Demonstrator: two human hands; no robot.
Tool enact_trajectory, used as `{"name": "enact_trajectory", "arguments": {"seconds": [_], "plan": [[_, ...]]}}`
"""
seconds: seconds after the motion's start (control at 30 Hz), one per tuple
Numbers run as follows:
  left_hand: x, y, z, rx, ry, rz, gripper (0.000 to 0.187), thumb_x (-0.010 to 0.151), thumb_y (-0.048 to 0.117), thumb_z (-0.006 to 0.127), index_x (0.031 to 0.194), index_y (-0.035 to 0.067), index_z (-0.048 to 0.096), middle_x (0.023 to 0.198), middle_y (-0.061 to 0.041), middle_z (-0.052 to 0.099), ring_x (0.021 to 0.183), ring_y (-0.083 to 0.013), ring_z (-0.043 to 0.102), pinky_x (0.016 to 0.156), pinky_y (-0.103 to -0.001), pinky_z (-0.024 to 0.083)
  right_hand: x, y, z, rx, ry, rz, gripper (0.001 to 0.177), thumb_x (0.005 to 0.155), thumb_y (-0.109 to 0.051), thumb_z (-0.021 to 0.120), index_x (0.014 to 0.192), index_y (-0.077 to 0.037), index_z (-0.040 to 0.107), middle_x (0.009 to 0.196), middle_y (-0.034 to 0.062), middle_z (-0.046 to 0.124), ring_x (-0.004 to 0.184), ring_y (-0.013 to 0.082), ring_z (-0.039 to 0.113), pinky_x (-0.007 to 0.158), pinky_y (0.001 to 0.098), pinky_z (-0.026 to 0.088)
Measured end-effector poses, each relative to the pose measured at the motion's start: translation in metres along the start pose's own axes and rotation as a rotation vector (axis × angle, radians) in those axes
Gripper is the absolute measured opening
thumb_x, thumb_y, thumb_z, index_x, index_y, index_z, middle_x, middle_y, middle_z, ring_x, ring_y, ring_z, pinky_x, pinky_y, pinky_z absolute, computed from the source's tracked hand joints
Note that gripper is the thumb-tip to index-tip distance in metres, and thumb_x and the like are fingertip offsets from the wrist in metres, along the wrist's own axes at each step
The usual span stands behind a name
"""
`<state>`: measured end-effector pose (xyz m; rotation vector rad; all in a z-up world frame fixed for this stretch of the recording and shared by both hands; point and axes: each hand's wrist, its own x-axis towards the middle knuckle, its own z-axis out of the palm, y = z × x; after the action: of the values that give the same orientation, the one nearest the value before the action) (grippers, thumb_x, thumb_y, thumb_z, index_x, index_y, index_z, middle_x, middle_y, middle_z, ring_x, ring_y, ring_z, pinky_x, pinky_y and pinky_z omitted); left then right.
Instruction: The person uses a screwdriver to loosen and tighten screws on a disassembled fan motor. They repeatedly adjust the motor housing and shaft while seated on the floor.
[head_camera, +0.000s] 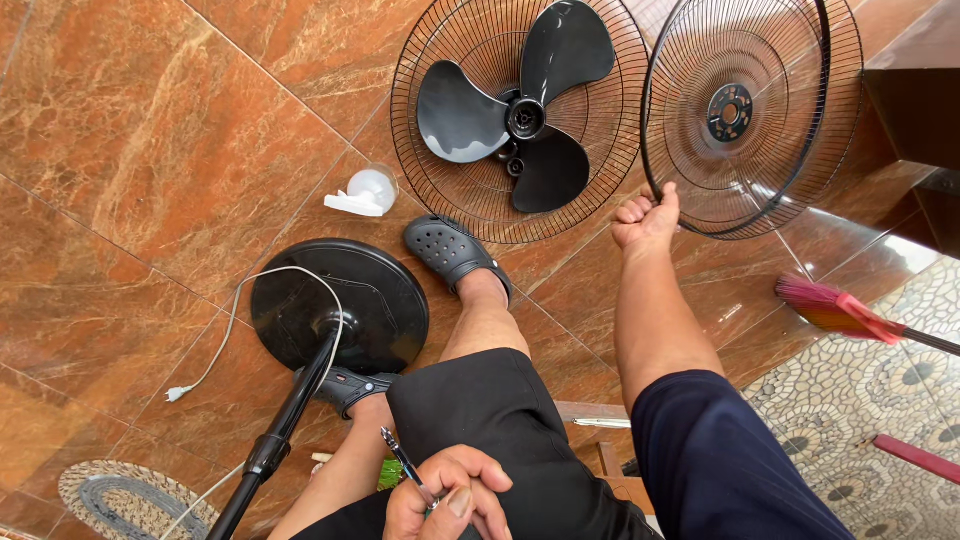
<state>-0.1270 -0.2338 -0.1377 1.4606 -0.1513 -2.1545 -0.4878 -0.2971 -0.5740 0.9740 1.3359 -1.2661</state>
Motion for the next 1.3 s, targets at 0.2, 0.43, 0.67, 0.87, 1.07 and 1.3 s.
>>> {"name": "enact_trajectory", "arguments": {"seconds": [0.2,0.43,0.67,0.87,1.07,1.3], "plan": [[0.007,-0.035,-0.009,-0.064,-0.075,0.154,0.029,0.105,0.012,0.058,0.081,-0.006,0.055,0.106,-0.035,0.068,0.066,-0.0192,0.07,0.063,-0.028,0.058,-0.03,0.078,0.001,-0.319,0.142,0.089,0.072,0.095,-0.075,0.041,0.076,-0.008,0.054,0.056,-0.0013,0.038,0.045,0.0111,0.032,0.041,0.024,0.023],[0.003,-0.063,-0.027,-0.195,-0.228,0.16,0.033,0.106,0.016,0.056,0.086,-0.01,0.051,0.111,-0.038,0.064,0.079,-0.023,0.065,0.082,-0.035,0.057,0.046,0.117,-0.002,-0.438,0.072,0.076,0.021,0.096,0.008,0.05,0.112,0.01,0.062,0.099,0.0173,0.064,0.085,0.0254,0.068,0.075,0.0356,0.064],[0.003,-0.073,-0.032,-0.286,-0.25,0.107,0.031,0.105,0.016,0.056,0.09,-0.011,0.053,0.113,-0.038,0.063,0.082,-0.024,0.066,0.085,-0.036,0.057,0.073,0.121,0.012,-0.457,0.146,0.074,0.026,0.099,-0.001,0.055,0.119,0.015,0.06,0.113,0.023,0.063,0.099,0.033,0.069,0.086,0.0439,0.062],[0.005,-0.073,-0.025,-0.302,-0.261,0.059,0.03,0.104,0.015,0.056,0.093,-0.013,0.055,0.115,-0.038,0.063,0.085,-0.025,0.066,0.088,-0.036,0.057,0.043,0.119,0.036,-0.418,0.161,0.094,0.031,0.099,-0.001,0.05,0.124,0.016,0.055,0.119,0.0294,0.063,0.103,0.0399,0.07,0.09,0.0474,0.06],[0.01,-0.06,-0.021,-0.334,-0.318,0.073,0.029,0.103,0.014,0.055,0.097,-0.014,0.056,0.116,-0.037,0.062,0.088,-0.0259,0.067,0.091,-0.036,0.057,0.014,0.112,0.056,-0.399,0.13,0.097,0.033,0.099,-0.002,0.05,0.126,0.017,0.054,0.125,0.0317,0.059,0.109,0.0416,0.067,0.093,0.0489,0.062],[0.003,0.008,0.022,-0.088,-0.061,0.034,0.039,0.109,0.02,0.046,0.1,-0.015,0.06,0.102,-0.034,0.068,0.068,-0.0218,0.069,0.064,-0.033,0.06,0.004,0.091,0.021,-0.623,0.094,0.068,0.032,0.102,-0.012,0.054,0.128,0.008,0.055,0.123,0.0242,0.061,0.106,0.0339,0.068,0.094,0.0443,0.062]]}}
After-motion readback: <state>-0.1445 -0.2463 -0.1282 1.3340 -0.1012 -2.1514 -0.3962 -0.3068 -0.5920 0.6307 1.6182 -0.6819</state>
